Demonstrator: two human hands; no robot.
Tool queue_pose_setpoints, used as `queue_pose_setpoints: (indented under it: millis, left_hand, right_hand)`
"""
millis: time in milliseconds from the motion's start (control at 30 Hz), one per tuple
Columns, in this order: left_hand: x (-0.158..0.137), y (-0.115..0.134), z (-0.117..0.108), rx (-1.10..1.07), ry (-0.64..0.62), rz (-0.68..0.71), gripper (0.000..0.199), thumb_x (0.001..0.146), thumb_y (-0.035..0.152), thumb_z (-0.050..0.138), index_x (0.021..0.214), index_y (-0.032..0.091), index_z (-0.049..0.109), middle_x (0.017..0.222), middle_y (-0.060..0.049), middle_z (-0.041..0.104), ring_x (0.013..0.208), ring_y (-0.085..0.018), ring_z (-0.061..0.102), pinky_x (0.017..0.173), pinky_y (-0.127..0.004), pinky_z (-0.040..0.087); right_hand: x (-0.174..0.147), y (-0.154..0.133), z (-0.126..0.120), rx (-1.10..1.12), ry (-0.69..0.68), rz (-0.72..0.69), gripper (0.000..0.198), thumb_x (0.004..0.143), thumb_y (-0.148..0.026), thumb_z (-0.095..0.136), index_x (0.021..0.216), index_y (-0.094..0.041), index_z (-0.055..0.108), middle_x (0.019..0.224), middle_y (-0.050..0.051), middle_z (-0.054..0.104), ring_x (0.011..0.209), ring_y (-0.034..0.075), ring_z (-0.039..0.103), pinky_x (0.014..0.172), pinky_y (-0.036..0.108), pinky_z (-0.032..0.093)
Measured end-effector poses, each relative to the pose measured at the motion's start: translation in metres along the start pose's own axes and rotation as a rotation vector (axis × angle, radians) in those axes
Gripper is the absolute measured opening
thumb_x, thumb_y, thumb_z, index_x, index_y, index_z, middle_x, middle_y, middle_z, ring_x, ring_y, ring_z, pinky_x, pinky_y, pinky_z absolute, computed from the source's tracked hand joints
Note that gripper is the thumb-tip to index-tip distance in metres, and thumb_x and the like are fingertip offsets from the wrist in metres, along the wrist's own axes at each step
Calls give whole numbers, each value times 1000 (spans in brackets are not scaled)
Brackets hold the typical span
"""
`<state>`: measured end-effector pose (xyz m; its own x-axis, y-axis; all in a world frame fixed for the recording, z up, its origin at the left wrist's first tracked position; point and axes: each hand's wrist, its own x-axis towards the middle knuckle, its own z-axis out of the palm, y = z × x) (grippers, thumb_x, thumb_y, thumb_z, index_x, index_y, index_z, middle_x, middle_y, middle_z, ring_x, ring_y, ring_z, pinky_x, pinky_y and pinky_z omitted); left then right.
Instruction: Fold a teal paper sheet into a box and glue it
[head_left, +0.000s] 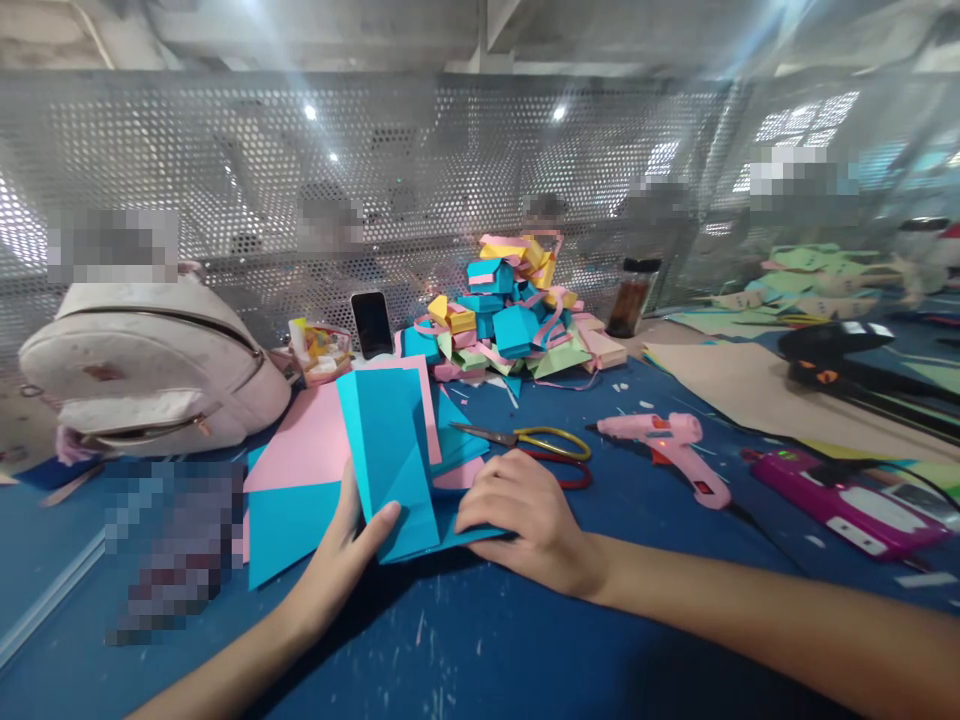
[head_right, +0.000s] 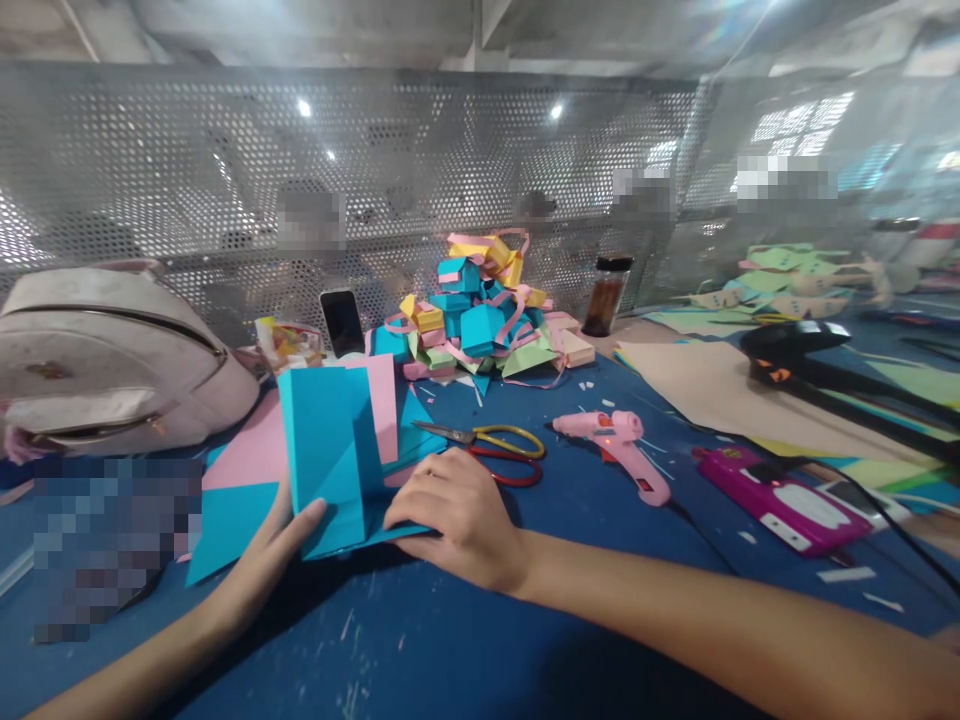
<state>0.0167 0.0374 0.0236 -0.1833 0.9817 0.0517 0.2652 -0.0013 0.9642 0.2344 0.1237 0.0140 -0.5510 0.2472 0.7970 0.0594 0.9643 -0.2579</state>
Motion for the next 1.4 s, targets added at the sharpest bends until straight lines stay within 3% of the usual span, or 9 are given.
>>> queue_pose_setpoints:
  millis: [300,567,800,867,967,1067,1133,1267,1400]
  left_hand:
    - [-1,-6,-1,79,6,45,88,89,57,54,155,25,8,161,-6,24,148,-32,17,116,-41,33]
    - [-1,-11,-2,120,-9,74,85,88,56,56,155,24,15,156,-9,35,148,-33,17,118,-47,25]
    - [-1,-9,-3,99,0,74,88,87,60,55,155,27,10,161,-8,22,146,-35,24,116,-48,30]
    - [2,-11,-5,103,32,146,86,89,57,54,155,31,5,163,-7,16,145,-34,26,115,-49,30]
    - [5,-9,-10,172,105,383,85,89,52,58,154,34,7,163,-5,13,147,-33,19,117,-51,24]
    - [1,-3,-11,359,176,643,91,78,49,74,151,31,24,158,-8,24,145,-36,20,118,-53,21]
    - [-5,2,-8,504,195,741,80,74,41,80,143,32,40,151,-8,32,141,-35,28,116,-52,24]
    - [-13,8,-2,644,218,803,39,81,23,72,117,32,58,142,-5,38,131,-30,40,110,-48,34]
    - [-12,9,-1,634,195,805,25,84,19,68,105,30,62,139,-5,40,129,-29,41,106,-49,38]
  right_hand:
    - [0,-2,0,-60,-49,-49,7,92,-27,62,96,-22,66,87,-1,71,83,17,60,78,35,35]
    - [0,-2,0,-42,-25,-36,4,92,-23,62,92,-22,66,84,-2,71,81,16,60,75,35,34]
    - [0,0,0,23,-40,34,2,90,-21,66,91,-22,67,83,0,70,80,18,57,73,35,34]
    - [1,0,0,40,-30,70,2,90,-22,66,89,-22,68,83,0,71,81,18,58,74,35,35]
    - [2,0,0,61,-10,122,4,91,-23,65,87,-23,67,82,0,71,80,17,59,73,35,36]
    - [3,0,0,86,17,142,3,90,-23,66,87,-23,67,82,-2,71,79,16,59,73,34,36]
    - [4,-1,1,99,26,141,2,89,-22,67,87,-22,67,82,-2,71,79,16,60,73,34,37]
    - [3,-1,2,90,7,135,4,91,-24,65,88,-22,67,82,-2,71,78,15,60,73,33,38]
    - [2,-1,3,97,0,128,4,91,-24,64,88,-22,67,82,-1,72,80,17,60,72,34,37]
